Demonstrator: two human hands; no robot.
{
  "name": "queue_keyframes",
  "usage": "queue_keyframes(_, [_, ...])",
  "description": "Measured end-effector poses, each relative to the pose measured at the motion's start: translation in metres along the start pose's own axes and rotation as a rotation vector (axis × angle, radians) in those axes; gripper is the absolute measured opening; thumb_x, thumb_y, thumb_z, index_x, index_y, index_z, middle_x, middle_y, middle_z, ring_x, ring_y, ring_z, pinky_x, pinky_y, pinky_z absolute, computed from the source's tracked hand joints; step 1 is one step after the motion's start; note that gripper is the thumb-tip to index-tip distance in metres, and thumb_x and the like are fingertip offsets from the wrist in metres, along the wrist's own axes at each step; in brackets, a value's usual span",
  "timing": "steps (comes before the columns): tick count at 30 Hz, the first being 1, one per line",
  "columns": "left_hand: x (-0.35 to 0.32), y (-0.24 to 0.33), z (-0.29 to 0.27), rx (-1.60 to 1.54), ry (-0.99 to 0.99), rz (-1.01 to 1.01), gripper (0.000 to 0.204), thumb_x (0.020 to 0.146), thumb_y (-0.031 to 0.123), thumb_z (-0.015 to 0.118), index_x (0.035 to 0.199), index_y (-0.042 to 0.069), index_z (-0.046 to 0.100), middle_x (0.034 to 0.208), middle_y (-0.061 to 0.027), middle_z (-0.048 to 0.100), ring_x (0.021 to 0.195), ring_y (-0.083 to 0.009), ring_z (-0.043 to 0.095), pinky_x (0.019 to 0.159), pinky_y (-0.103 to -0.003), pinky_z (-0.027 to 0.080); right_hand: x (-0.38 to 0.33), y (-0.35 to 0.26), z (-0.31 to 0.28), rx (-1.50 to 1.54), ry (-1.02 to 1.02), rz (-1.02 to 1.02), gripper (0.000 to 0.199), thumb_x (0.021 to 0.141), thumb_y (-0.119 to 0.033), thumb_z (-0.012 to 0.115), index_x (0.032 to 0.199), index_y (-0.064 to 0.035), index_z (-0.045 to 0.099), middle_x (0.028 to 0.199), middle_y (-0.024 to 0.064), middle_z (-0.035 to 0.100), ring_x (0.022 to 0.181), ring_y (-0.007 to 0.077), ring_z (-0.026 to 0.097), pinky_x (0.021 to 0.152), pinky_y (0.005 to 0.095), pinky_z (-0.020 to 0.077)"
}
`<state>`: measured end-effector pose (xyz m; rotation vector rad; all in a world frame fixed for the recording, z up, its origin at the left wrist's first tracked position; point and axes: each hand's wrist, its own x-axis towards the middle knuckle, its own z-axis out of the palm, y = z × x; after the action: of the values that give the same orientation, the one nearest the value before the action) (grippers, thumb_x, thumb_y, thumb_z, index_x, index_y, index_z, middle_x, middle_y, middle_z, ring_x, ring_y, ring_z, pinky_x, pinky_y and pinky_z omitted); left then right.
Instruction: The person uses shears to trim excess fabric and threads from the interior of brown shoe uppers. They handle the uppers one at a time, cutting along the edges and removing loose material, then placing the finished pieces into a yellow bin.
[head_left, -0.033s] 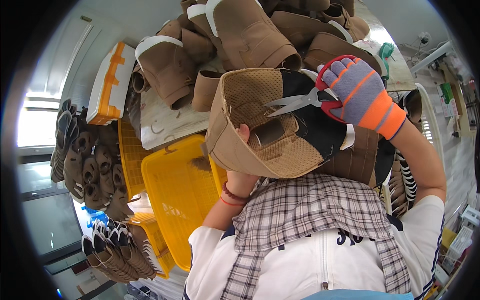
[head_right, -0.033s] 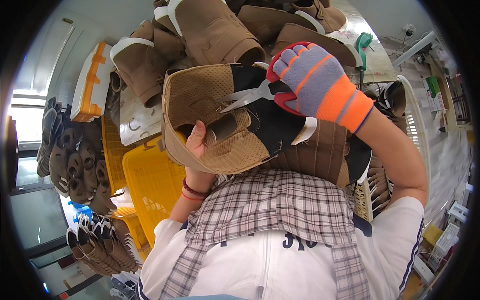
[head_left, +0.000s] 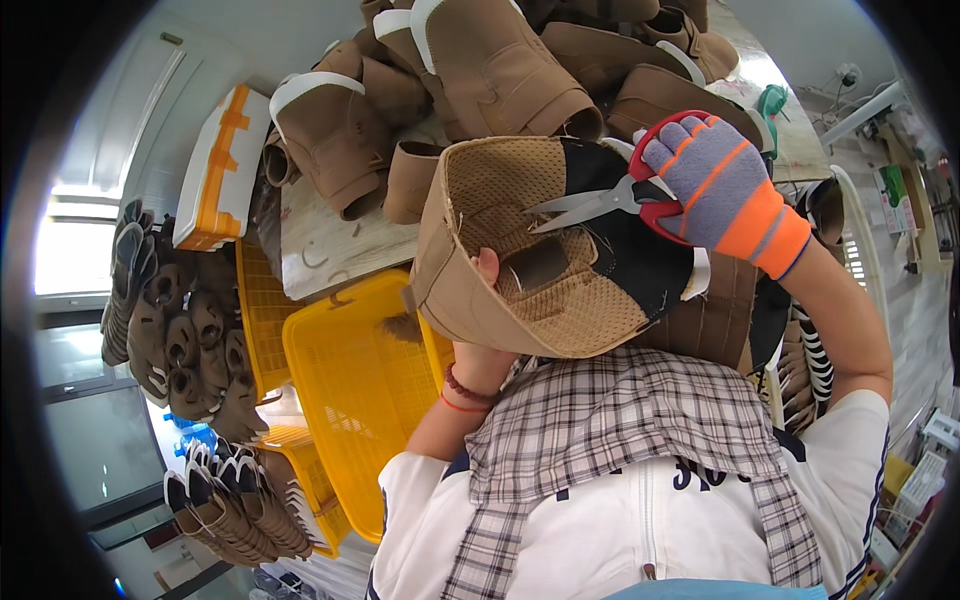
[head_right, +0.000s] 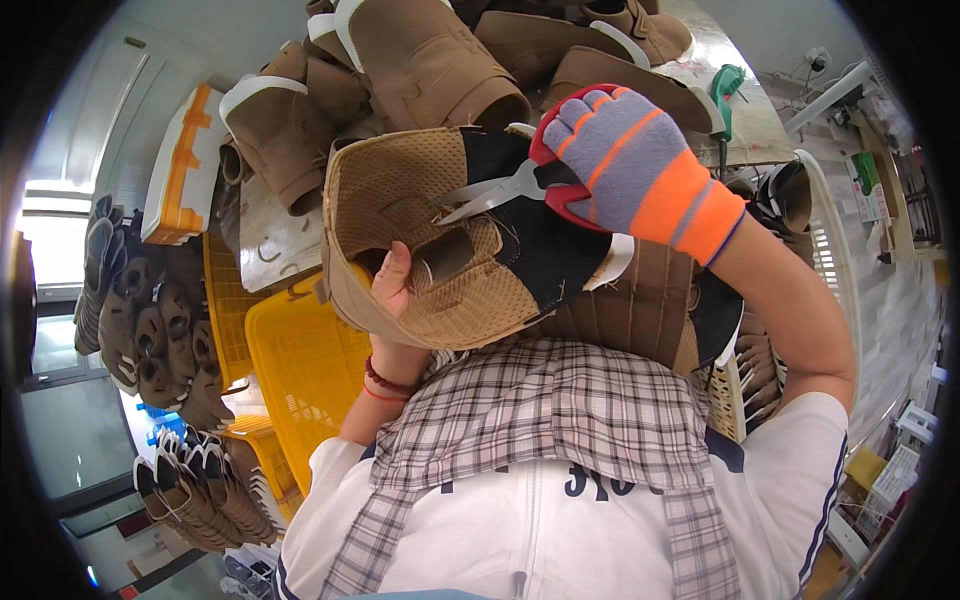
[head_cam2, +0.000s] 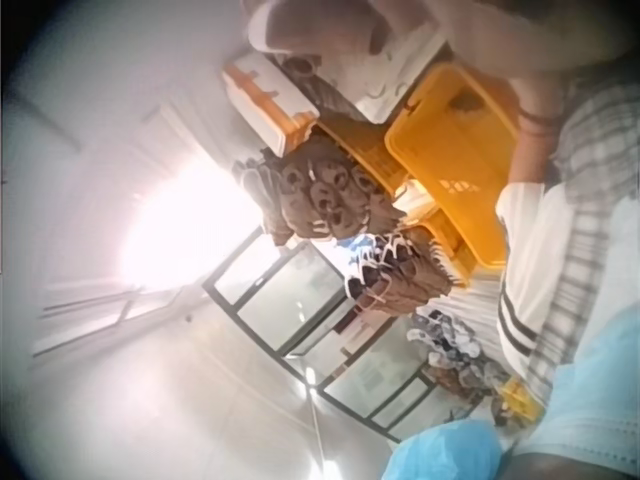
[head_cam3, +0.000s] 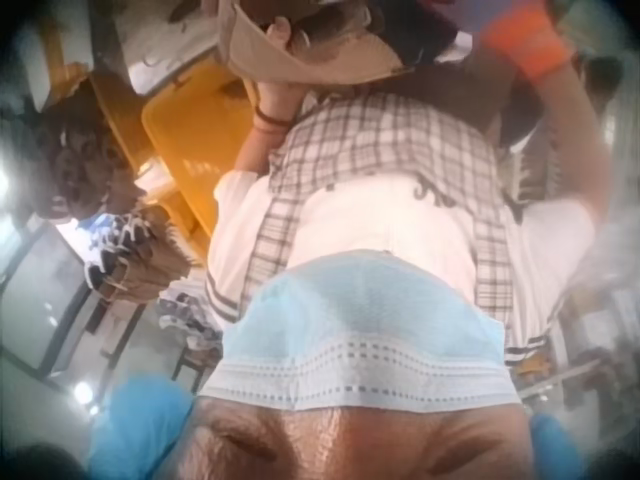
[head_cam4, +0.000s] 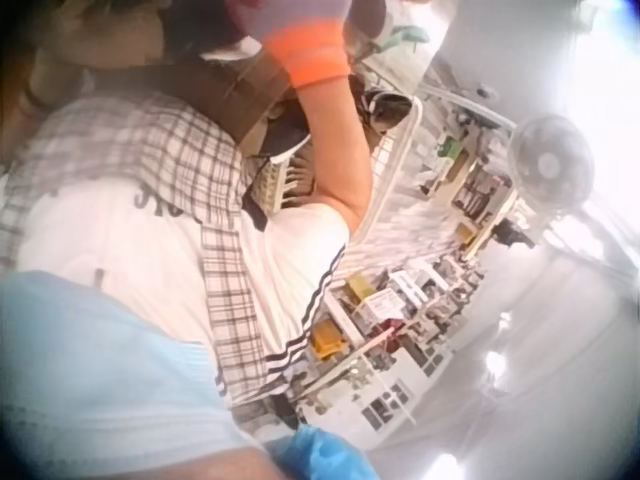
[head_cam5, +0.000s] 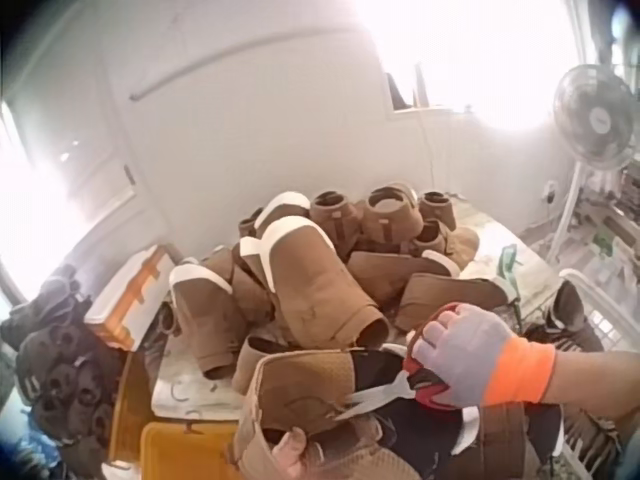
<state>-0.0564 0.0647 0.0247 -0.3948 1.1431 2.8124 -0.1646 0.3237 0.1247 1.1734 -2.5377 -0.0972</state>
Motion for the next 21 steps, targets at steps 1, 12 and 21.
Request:
queue_keyframes(1, [0.0,0.001,0.001,0.035,-0.017,0.008,0.037,0.094,0.029,0.061,0.119,0.004,0.052,0.112,-0.0077,0.059,0.101,-0.017,0.058,0.086,-0.031,0.05,0.0,-0.001,-0.001,-0.007,-0.012,0.001,0.045,0.069,-0.038,0.075,0.101,-0.0089,0.062,0.096,0.0076,0.061,0.092,0.0228,0.06,0.083,0.035,0.0471])
queue_keyframes(12, [0.002,0.0,0.004,0.015,-0.016,0.019,0.045,0.094,0.033,0.06,0.126,0.004,0.048,0.118,-0.0101,0.057,0.104,-0.0202,0.059,0.088,-0.032,0.051,-0.012,0.006,-0.004,-0.036,0.184,0.041,0.051,0.065,-0.034,0.077,0.105,-0.0081,0.061,0.084,0.0044,0.063,0.079,0.0238,0.062,0.07,0.0341,0.0496])
queue_keyframes(21, [0.01,0.015,0.002,-0.266,-0.213,-0.05,0.049,0.094,0.029,0.057,0.13,-0.001,0.044,0.127,-0.0185,0.055,0.114,-0.033,0.057,0.096,-0.05,0.05,-0.017,0.033,0.007,0.064,0.077,0.133,0.043,0.061,-0.024,0.077,0.097,-0.0064,0.061,0.089,0.0103,0.062,0.082,0.0288,0.059,0.074,0.0381,0.0484])
